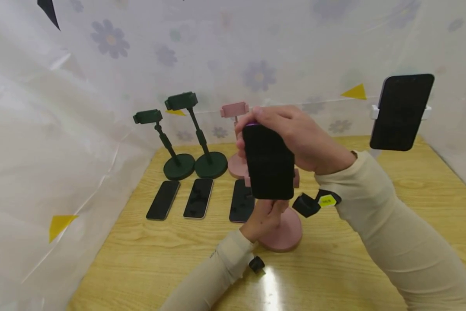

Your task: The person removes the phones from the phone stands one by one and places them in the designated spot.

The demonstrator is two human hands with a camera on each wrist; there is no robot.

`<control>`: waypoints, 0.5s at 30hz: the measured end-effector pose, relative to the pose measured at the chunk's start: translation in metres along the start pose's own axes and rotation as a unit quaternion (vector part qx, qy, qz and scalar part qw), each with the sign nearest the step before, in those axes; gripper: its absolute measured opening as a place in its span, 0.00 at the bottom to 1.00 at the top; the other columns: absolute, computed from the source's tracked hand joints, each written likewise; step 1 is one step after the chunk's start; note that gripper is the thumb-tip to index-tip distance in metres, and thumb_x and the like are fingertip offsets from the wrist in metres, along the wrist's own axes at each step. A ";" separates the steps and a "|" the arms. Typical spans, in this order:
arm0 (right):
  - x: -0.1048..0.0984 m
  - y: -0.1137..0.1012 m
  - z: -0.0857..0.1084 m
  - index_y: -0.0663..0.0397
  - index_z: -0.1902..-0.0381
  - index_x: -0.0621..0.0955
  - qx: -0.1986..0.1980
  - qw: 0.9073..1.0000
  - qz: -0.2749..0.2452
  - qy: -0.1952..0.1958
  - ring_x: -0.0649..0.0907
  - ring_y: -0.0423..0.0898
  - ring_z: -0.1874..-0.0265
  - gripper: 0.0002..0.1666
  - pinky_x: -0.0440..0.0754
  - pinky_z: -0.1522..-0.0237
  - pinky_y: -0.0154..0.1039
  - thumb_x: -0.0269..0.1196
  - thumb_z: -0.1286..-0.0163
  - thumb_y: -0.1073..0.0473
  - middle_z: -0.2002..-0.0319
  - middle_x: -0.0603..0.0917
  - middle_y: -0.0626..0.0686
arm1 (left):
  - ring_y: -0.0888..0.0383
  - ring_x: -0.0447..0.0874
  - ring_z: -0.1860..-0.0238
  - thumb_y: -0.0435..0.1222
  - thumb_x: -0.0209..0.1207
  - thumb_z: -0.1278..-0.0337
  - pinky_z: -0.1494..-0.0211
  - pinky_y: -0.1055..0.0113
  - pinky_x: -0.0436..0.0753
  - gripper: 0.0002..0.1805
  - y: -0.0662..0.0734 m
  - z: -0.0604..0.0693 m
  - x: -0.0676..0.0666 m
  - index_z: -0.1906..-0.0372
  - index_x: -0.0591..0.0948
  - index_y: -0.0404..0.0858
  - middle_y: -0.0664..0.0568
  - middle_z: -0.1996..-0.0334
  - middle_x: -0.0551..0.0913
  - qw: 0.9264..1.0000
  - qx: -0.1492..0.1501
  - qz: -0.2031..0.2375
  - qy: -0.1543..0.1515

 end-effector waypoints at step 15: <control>0.000 -0.001 0.000 0.63 0.46 0.76 0.002 1.000 -0.027 -0.013 0.84 0.50 0.55 0.22 0.85 0.50 0.44 0.38 0.16 0.56 0.56 0.84 0.56 | 0.67 0.63 0.72 0.32 0.45 0.25 0.64 0.77 0.68 0.03 0.001 0.001 0.001 0.57 0.65 0.36 0.47 0.75 0.67 1.000 0.012 0.001 0.000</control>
Point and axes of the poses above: each hand's wrist, its own z-axis away from the middle knuckle, its own x-axis out of the palm, y = z × x, the point moved 9 cm from there along -z, towards the middle knuckle
